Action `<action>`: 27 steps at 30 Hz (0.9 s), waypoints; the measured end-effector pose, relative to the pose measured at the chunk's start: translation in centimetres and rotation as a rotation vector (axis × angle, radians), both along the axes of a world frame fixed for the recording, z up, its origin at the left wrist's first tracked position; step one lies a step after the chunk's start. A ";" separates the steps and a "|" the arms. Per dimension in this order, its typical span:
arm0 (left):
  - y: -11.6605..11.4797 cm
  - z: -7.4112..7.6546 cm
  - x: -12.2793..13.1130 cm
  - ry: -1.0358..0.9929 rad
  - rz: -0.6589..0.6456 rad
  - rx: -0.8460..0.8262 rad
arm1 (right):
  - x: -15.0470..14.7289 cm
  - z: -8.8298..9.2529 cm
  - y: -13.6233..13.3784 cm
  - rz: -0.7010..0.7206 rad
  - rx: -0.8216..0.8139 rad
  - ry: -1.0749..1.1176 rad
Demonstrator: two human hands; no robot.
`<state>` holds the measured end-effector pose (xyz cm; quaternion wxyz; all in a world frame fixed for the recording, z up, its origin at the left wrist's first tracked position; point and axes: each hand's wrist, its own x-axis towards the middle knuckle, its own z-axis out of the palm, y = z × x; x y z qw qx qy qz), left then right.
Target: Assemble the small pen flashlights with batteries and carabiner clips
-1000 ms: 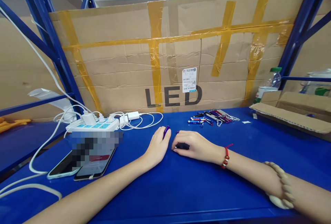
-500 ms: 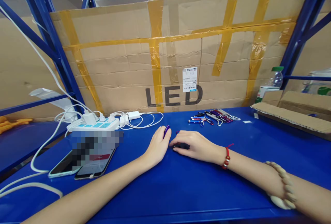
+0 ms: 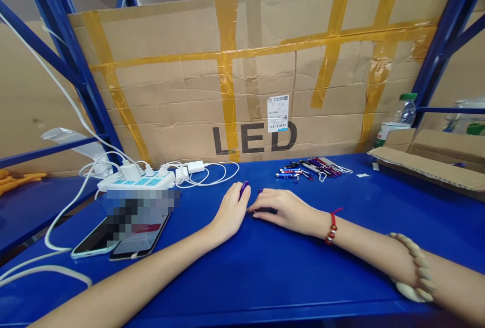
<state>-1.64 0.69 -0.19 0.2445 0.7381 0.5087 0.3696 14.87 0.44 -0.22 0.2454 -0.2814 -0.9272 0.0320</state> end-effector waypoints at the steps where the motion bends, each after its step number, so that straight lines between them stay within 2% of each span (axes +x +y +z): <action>1: 0.0 0.0 0.0 -0.002 -0.010 0.010 | 0.0 -0.1 0.0 -0.009 -0.018 0.034; 4: 0.1 -0.1 -0.2 -0.020 -0.049 0.038 | -0.1 -0.1 0.2 -0.064 -0.129 0.221; 10: 0.2 -0.3 -0.2 0.007 -0.100 0.064 | 0.0 0.1 1.2 -0.268 -0.420 0.676; 13: 0.2 -0.4 -0.2 0.040 -0.159 0.103 | 0.1 0.0 1.7 -0.281 -0.503 0.807; 18: 0.2 -0.4 -0.1 0.068 -0.217 0.120 | 0.1 0.0 1.6 -0.238 -0.457 0.792; 27: -0.1 -0.1 -0.2 0.026 -0.260 0.125 | 0.4 0.1 1.7 -0.253 -0.350 0.711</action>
